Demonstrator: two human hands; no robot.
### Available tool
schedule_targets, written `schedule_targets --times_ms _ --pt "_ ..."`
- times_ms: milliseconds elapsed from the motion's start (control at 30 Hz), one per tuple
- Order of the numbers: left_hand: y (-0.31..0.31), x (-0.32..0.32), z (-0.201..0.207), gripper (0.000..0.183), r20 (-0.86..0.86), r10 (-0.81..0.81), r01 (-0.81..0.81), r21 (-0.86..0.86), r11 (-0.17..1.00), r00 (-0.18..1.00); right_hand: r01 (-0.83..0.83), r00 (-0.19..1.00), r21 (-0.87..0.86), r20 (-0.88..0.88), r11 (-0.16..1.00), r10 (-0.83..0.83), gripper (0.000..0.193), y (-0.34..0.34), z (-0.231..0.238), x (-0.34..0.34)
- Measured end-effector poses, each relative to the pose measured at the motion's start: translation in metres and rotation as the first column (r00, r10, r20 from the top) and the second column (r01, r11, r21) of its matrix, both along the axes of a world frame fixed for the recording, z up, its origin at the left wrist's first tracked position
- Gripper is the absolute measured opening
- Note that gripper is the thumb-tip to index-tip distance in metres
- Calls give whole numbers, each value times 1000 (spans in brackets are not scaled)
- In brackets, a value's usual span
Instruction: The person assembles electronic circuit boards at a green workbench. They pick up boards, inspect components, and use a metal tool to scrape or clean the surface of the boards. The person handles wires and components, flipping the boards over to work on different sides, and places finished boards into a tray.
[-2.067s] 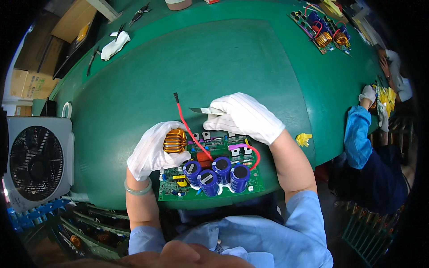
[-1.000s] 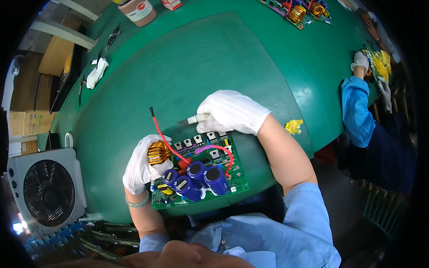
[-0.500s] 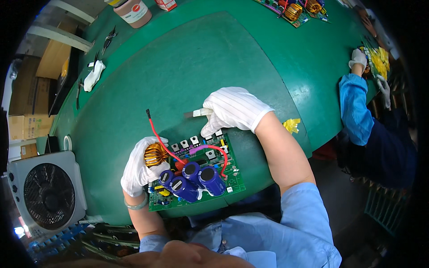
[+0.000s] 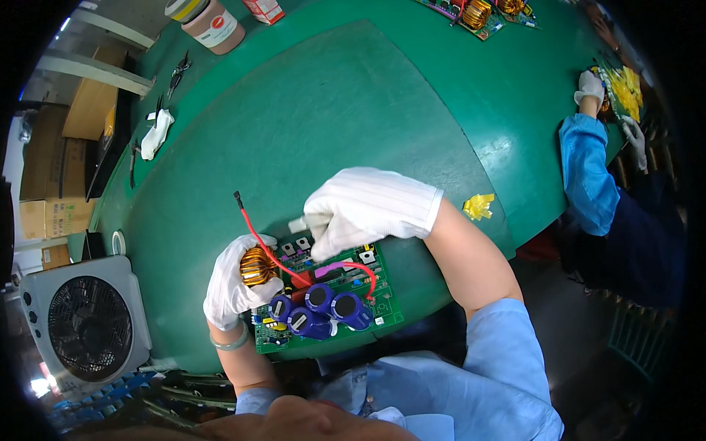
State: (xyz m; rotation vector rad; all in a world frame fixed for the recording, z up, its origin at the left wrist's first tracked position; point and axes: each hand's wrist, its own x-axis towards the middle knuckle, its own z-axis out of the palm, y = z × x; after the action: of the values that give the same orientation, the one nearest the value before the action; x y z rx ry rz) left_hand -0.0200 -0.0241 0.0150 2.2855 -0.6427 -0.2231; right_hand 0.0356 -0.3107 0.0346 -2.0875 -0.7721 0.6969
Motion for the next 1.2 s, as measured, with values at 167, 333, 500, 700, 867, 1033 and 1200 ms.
schedule_targets --times_ms 167,333,500,700,867,1033,1200 --pt "4 4 -5 59 9 -39 39 -23 999 999 -209 975 -2 73 978 209 31 4 -8 -9" --pt "4 5 -6 57 -20 -41 40 -52 998 999 -200 971 35 140 979 193 36 2 -16 -10" --pt "2 4 -2 55 -57 -13 12 -8 1000 998 -141 987 -38 77 989 144 42 4 -16 -6" --pt "2 1 1 54 -77 28 -28 7 1000 997 -152 984 -60 87 987 157 47 4 -16 -5" --pt "1 4 0 56 -128 47 -42 44 998 991 -139 983 -64 112 988 146 47 7 -32 -4" --pt "4 4 -4 57 -426 157 -236 -141 961 891 -129 983 24 134 991 124 43 2 -13 -1" --pt "12 5 -19 54 -554 144 -340 -270 901 820 -113 980 127 180 985 90 43 -6 -18 3"
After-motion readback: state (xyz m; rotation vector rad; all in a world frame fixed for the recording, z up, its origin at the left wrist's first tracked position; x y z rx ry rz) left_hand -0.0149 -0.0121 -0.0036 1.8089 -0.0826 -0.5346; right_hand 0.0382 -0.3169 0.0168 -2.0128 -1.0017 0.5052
